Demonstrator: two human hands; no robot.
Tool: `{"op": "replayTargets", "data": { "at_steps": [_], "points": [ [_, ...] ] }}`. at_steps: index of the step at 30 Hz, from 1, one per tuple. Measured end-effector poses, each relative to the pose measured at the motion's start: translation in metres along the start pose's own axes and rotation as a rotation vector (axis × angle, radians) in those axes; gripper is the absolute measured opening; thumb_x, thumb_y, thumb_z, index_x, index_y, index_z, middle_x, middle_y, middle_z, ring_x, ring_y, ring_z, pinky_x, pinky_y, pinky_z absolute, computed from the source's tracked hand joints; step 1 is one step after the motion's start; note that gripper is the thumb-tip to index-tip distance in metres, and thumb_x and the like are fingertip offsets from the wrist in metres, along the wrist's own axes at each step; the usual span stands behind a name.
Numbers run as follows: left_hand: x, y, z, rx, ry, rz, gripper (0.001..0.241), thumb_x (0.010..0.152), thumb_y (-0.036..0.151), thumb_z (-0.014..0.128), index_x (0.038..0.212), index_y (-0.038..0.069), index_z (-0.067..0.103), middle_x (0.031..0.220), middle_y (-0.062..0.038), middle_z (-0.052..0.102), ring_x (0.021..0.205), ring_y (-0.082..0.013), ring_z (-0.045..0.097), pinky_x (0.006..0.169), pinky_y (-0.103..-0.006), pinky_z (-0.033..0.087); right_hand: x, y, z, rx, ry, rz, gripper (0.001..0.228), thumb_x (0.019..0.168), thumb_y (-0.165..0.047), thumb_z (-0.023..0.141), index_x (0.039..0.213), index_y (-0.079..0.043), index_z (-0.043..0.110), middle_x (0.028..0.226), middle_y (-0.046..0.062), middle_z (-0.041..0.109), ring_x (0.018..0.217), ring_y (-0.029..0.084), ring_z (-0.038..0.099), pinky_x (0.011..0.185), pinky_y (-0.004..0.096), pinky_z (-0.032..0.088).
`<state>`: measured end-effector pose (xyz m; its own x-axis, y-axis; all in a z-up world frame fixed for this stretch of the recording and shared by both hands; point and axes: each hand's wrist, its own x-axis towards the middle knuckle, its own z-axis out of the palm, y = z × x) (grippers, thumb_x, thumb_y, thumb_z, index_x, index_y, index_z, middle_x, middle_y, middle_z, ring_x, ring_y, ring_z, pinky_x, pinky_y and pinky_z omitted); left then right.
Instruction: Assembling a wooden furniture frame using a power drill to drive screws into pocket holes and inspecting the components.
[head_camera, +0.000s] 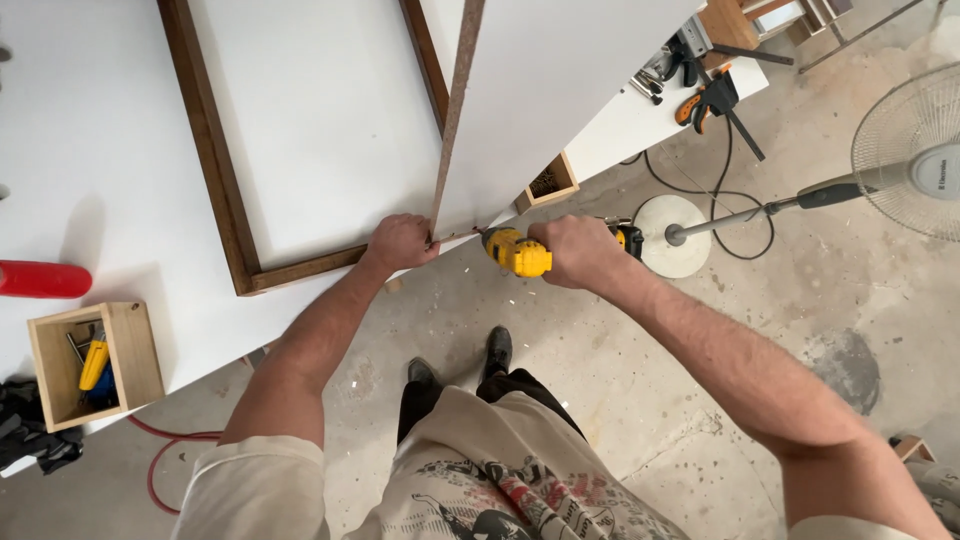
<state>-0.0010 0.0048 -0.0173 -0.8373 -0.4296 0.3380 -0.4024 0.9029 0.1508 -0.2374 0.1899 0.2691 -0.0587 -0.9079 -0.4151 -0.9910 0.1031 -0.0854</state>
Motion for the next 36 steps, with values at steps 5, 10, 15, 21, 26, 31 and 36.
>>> {"op": "replayTargets", "data": {
  "at_steps": [5, 10, 15, 21, 26, 31, 36],
  "points": [
    [0.002, -0.001, 0.003, -0.031, 0.004, 0.008, 0.032, 0.077, 0.047, 0.07, 0.071, 0.015, 0.065, 0.063, -0.003, 0.061, 0.06, -0.0225, 0.068, 0.058, -0.0344, 0.053, 0.001, 0.007, 0.001, 0.006, 0.001, -0.011, 0.036, 0.068, -0.028, 0.079, 0.103, -0.021, 0.073, 0.087, 0.005, 0.077, 0.083, 0.029, 0.076, 0.074, 0.039, 0.06],
    [0.003, 0.001, 0.002, -0.038, 0.02, 0.022, 0.031, 0.077, 0.046, 0.07, 0.07, 0.016, 0.065, 0.063, -0.003, 0.06, 0.059, -0.022, 0.068, 0.056, -0.0333, 0.052, 0.0, 0.007, -0.004, -0.013, -0.02, 0.013, 0.042, 0.067, -0.026, 0.08, 0.109, -0.021, 0.074, 0.092, 0.005, 0.078, 0.088, 0.031, 0.075, 0.08, 0.042, 0.06],
    [0.003, 0.0, -0.003, -0.025, -0.002, 0.03, 0.03, 0.079, 0.045, 0.068, 0.073, 0.016, 0.067, 0.066, -0.005, 0.064, 0.063, -0.0246, 0.07, 0.059, -0.0358, 0.054, 0.003, 0.016, -0.001, 0.019, 0.004, -0.049, 0.046, 0.07, -0.025, 0.075, 0.116, -0.021, 0.073, 0.094, 0.008, 0.079, 0.087, 0.035, 0.076, 0.079, 0.047, 0.06],
    [0.007, 0.002, -0.018, -0.15, -0.174, -0.051, 0.04, 0.084, 0.05, 0.06, 0.078, 0.011, 0.069, 0.074, -0.011, 0.068, 0.074, -0.0321, 0.072, 0.068, -0.0441, 0.055, -0.042, 0.002, 0.065, 0.011, 0.141, -0.071, 0.041, 0.074, -0.022, 0.075, 0.115, -0.017, 0.073, 0.091, 0.01, 0.078, 0.085, 0.033, 0.077, 0.074, 0.049, 0.062],
    [0.01, 0.002, -0.014, -0.122, -0.197, -0.085, 0.036, 0.082, 0.051, 0.061, 0.076, 0.016, 0.068, 0.072, -0.007, 0.067, 0.072, -0.0281, 0.072, 0.067, -0.0404, 0.055, -0.102, 0.005, 0.203, 0.344, 0.278, 0.146, 0.051, 0.084, -0.037, 0.069, 0.132, -0.02, 0.065, 0.109, 0.015, 0.074, 0.102, 0.038, 0.073, 0.088, 0.049, 0.059],
    [0.009, 0.005, -0.021, -0.101, -0.199, -0.05, 0.035, 0.081, 0.049, 0.064, 0.075, 0.015, 0.069, 0.073, -0.008, 0.068, 0.073, -0.0287, 0.073, 0.067, -0.041, 0.056, -0.165, -0.026, 0.251, 0.864, 0.415, 0.595, 0.043, 0.08, -0.032, 0.081, 0.12, -0.017, 0.074, 0.103, 0.014, 0.078, 0.102, 0.034, 0.074, 0.089, 0.042, 0.059],
    [0.013, 0.002, -0.019, -0.078, -0.304, -0.085, 0.04, 0.083, 0.053, 0.064, 0.077, 0.014, 0.07, 0.076, -0.008, 0.069, 0.079, -0.029, 0.074, 0.074, -0.0419, 0.057, -0.189, -0.009, 0.269, 1.14, 0.719, 0.835, 0.025, 0.082, -0.024, 0.087, 0.098, -0.007, 0.079, 0.091, 0.013, 0.079, 0.088, 0.029, 0.076, 0.078, 0.043, 0.056]
  ]
}}
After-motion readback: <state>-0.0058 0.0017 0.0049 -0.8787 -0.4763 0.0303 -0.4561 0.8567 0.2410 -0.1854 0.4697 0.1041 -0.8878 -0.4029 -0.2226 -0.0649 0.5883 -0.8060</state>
